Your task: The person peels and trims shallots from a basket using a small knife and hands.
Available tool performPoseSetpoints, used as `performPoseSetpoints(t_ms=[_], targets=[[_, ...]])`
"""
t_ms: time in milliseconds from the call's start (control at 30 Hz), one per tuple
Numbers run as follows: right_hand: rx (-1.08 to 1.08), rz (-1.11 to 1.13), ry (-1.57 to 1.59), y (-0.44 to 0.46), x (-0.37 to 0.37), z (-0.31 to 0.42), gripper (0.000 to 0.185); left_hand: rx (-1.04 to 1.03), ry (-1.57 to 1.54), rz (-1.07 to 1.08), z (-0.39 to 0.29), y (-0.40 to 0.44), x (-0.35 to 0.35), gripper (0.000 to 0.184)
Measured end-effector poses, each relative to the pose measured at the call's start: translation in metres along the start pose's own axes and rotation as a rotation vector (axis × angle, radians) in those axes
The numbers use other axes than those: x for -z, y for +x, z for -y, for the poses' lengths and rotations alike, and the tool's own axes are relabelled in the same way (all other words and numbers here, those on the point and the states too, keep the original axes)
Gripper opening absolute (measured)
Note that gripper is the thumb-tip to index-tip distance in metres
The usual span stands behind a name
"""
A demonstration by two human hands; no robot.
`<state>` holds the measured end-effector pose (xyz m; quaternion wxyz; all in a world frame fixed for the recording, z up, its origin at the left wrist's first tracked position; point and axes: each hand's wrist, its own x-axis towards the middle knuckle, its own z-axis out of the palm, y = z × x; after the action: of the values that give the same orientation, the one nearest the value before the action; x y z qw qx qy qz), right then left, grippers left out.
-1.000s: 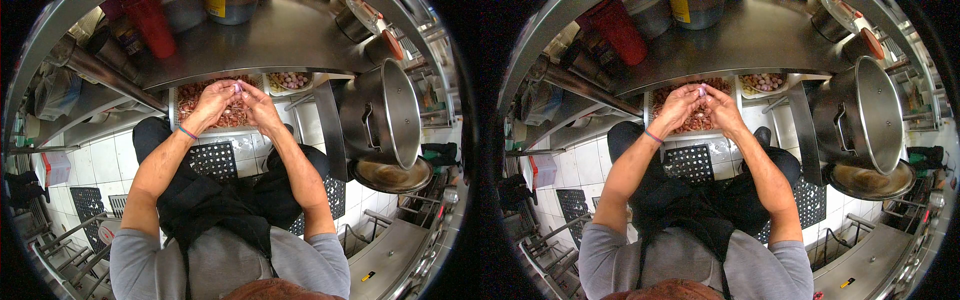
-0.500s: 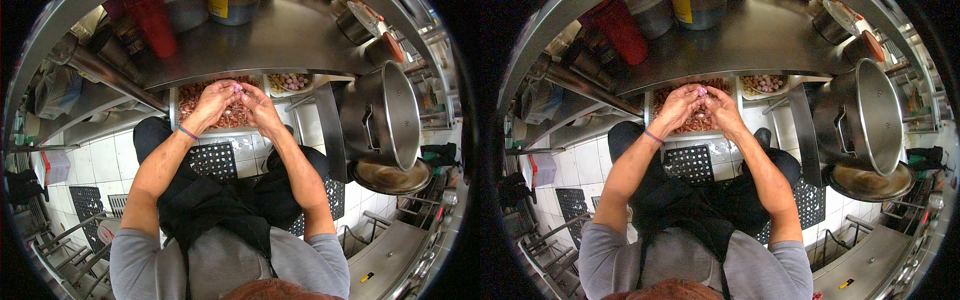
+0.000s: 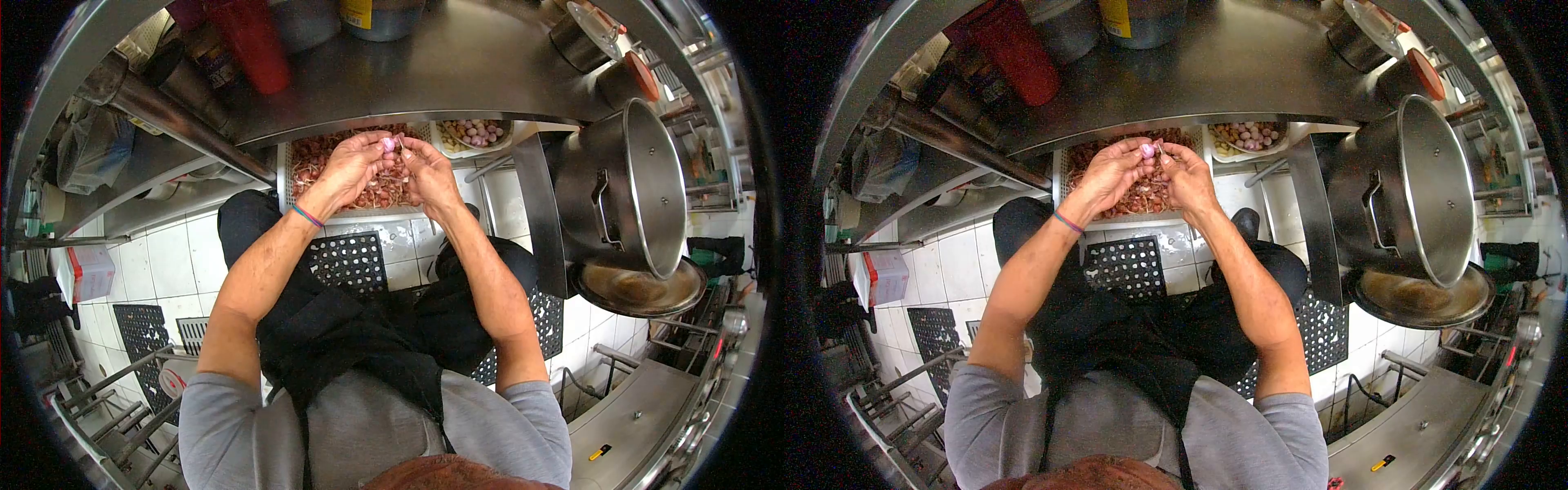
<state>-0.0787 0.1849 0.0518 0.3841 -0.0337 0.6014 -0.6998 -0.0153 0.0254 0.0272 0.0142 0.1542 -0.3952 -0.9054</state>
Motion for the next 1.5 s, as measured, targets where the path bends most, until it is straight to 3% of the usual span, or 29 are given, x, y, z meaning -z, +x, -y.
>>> performPoseSetpoints(t_ms=[333,633,933,1133,1433,1500], targets=[[0.005,0.138,-0.050,-0.011,-0.009,0.006,0.062,-0.027,0.064,-0.058,-0.001,-0.002,-0.003,0.021],[0.040,0.155,-0.157,-0.012,-0.010,0.007,0.060,-0.047,0.019,-0.075,0.001,0.001,0.004,0.020],[-0.016,0.116,-0.057,-0.005,-0.005,0.004,0.038,-0.014,-0.020,-0.063,-0.002,-0.001,0.002,0.017],[-0.093,0.094,0.069,-0.010,-0.005,0.011,0.036,0.030,-0.073,-0.061,-0.003,0.000,0.006,0.018],[-0.104,0.155,0.012,-0.011,-0.006,0.011,0.067,0.010,-0.030,-0.058,-0.005,-0.004,-0.005,0.021],[-0.127,0.178,0.011,-0.014,-0.007,0.015,0.061,0.010,-0.028,-0.055,-0.005,-0.004,-0.005,0.020]])
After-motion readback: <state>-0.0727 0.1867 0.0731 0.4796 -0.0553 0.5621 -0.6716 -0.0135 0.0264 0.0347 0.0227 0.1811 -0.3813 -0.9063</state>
